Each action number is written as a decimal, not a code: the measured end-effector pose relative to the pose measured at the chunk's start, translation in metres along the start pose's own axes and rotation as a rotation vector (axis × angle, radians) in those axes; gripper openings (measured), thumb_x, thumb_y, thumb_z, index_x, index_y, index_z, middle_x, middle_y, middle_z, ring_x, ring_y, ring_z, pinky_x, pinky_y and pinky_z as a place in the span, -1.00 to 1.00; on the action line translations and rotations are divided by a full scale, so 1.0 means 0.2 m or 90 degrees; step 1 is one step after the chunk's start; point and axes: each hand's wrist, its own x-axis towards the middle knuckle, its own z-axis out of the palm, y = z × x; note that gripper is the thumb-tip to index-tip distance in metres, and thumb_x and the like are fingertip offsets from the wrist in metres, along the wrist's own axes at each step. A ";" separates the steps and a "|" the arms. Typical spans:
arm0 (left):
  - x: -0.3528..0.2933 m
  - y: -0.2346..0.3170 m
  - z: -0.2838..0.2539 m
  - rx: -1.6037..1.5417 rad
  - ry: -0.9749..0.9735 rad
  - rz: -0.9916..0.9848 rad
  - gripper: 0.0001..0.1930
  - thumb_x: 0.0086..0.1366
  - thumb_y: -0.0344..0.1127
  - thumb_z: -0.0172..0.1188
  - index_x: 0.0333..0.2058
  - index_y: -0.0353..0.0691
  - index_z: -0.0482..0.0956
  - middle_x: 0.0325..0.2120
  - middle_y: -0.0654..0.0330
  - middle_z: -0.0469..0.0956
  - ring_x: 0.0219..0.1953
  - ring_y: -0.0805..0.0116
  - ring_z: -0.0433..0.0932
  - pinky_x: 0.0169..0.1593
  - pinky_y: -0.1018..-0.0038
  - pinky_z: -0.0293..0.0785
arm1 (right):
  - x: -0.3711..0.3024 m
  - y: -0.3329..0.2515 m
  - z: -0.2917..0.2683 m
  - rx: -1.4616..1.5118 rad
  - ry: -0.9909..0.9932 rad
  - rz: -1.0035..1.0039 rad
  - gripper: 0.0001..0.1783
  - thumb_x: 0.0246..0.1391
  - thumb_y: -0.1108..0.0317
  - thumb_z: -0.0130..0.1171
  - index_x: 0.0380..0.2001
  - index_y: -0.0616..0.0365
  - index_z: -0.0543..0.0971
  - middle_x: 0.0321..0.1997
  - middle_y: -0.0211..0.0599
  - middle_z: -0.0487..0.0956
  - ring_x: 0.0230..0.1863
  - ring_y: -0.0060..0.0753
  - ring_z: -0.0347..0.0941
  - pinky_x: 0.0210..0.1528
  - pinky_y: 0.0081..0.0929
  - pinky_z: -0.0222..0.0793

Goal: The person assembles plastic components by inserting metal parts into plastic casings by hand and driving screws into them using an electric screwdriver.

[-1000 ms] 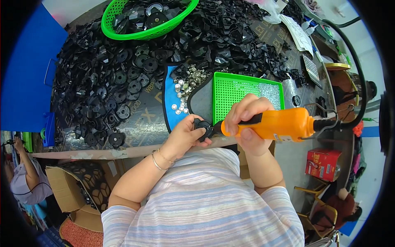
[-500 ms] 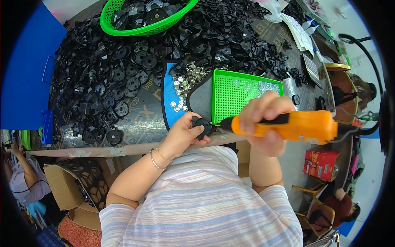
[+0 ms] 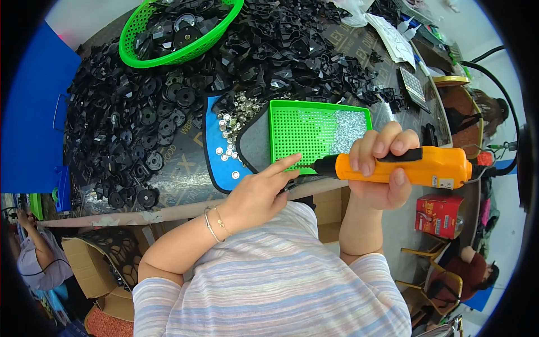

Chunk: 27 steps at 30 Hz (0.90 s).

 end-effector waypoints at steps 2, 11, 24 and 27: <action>0.02 0.00 0.01 -0.005 0.000 -0.009 -0.63 -0.02 -0.52 0.06 -0.14 -0.32 0.41 0.08 0.19 0.28 -0.43 0.27 0.53 -0.39 0.44 0.49 | 0.00 -0.01 -0.01 -0.005 0.003 -0.008 -0.72 0.00 0.28 0.03 -0.26 0.17 0.28 -0.34 -0.24 0.29 -0.53 -0.53 0.28 -0.46 -0.56 0.25; 0.04 0.01 0.03 0.035 0.031 -0.007 -0.60 -0.03 -0.52 0.04 -0.12 -0.34 0.40 0.03 0.20 0.33 -0.44 0.26 0.53 -0.39 0.43 0.49 | 0.00 -0.04 -0.04 0.005 0.058 -0.031 -0.72 -0.04 0.35 0.12 -0.28 0.21 0.31 -0.35 -0.20 0.34 -0.53 -0.48 0.35 -0.46 -0.54 0.34; 0.00 0.01 -0.01 0.007 0.041 -0.109 -0.64 0.02 -0.59 0.05 -0.12 -0.35 0.42 0.08 0.13 0.28 -0.44 0.47 0.53 -0.41 0.62 0.49 | -0.03 0.06 -0.07 -0.072 0.081 -0.030 -0.74 -0.10 0.46 0.17 -0.34 0.25 0.34 -0.38 -0.18 0.37 -0.55 -0.47 0.37 -0.49 -0.58 0.36; -0.06 -0.08 0.02 -0.111 0.140 -0.096 -0.68 0.06 -0.56 0.05 -0.14 -0.35 0.40 0.03 0.15 0.34 -0.44 0.47 0.54 -0.41 0.58 0.47 | -0.05 0.12 -0.07 -0.091 0.095 -0.006 -0.75 -0.13 0.52 0.15 -0.36 0.28 0.34 -0.39 -0.16 0.37 -0.55 -0.46 0.37 -0.50 -0.61 0.37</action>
